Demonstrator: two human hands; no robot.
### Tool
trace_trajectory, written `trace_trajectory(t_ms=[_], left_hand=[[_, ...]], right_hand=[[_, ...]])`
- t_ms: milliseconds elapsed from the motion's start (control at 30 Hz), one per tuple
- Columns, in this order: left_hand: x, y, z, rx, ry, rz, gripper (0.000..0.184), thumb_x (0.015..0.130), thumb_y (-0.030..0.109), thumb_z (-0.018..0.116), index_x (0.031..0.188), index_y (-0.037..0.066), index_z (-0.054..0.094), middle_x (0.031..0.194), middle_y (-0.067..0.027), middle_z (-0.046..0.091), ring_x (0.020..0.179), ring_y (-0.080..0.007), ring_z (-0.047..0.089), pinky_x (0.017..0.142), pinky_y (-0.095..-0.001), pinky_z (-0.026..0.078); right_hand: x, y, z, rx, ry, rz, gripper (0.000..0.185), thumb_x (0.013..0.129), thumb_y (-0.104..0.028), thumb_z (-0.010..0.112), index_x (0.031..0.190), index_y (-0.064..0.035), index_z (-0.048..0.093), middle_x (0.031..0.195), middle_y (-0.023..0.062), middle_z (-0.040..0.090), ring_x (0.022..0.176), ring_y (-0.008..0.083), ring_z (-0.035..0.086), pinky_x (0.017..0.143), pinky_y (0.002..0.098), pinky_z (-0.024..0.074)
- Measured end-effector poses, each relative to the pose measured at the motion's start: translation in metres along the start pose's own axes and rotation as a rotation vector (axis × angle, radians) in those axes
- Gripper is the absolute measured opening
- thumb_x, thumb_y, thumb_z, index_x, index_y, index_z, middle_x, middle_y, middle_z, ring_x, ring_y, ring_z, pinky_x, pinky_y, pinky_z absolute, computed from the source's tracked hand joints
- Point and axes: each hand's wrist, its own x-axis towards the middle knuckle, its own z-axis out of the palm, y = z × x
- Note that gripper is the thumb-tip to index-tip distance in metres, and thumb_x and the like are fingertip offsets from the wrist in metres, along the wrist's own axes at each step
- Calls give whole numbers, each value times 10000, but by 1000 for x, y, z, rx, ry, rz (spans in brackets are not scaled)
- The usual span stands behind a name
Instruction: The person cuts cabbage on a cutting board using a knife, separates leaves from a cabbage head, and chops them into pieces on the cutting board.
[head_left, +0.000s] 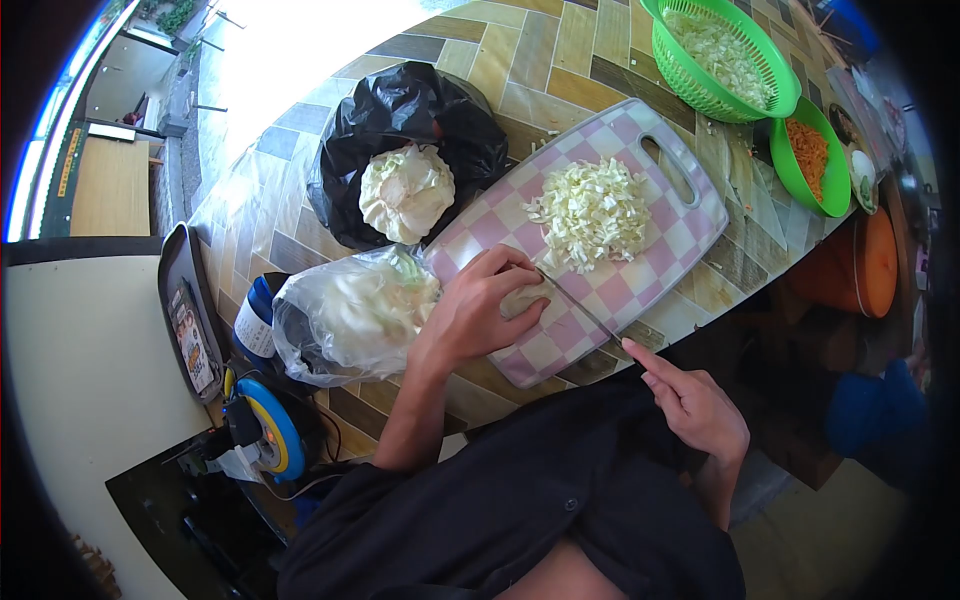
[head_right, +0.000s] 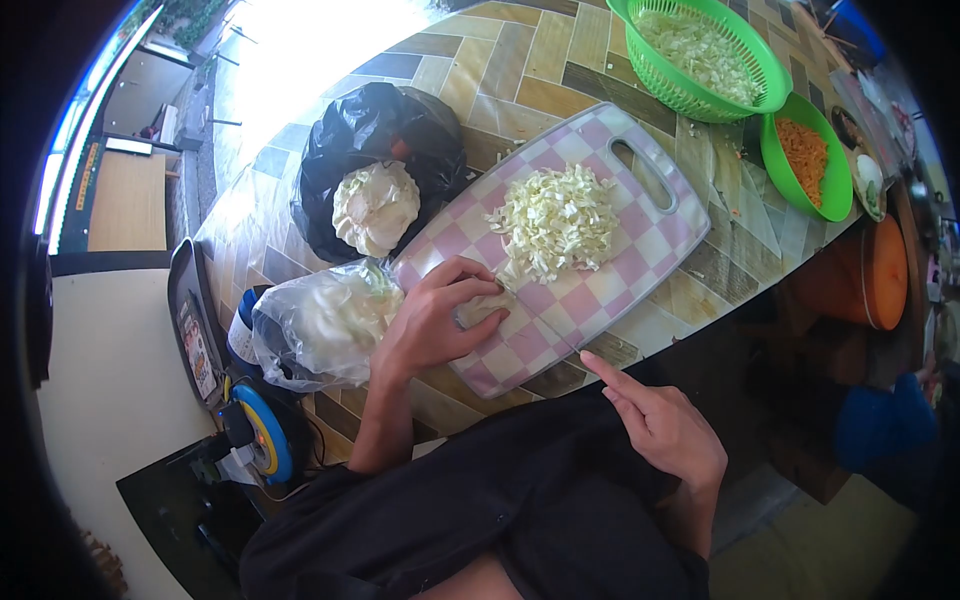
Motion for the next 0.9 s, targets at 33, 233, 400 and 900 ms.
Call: trace_trajectory(t_ms=[33, 233, 400, 900], left_hand=[[1, -1, 0, -2, -4, 5, 272, 834, 125, 849, 1083, 39, 783, 1136, -98, 693, 1036, -275, 711, 882, -374, 583], [1, 2, -1, -20, -23, -38, 270, 837, 117, 850, 1089, 38, 790, 1127, -96, 693, 1019, -262, 716, 873, -370, 584], [1, -4, 1, -19, 5, -6, 258, 834, 130, 862, 1067, 42, 797, 1107, -93, 701, 996, -258, 718, 859, -366, 581], [2, 0, 1, 27, 66, 19, 265, 827, 152, 884, 1046, 38, 788, 1081, -88, 697, 987, -265, 709, 835, -374, 584]], right_hand=[[1, 0, 0, 2, 5, -18, 554, 1059, -132, 577, 1578, -310, 504, 749, 242, 588, 636, 421, 592, 663, 424, 515], [2, -6, -4, -32, -37, 57, 568, 1053, -131, 582, 1580, -324, 497, 751, 243, 580, 643, 417, 595, 672, 437, 512], [4, -2, -2, -12, -5, -4, 578, 1045, -119, 590, 1578, -325, 501, 741, 246, 562, 632, 417, 579, 662, 442, 506], [8, 0, -11, -77, -69, 5, 514, 1107, -253, 540, 1603, -355, 446, 872, 255, 683, 760, 462, 679, 692, 475, 549]])
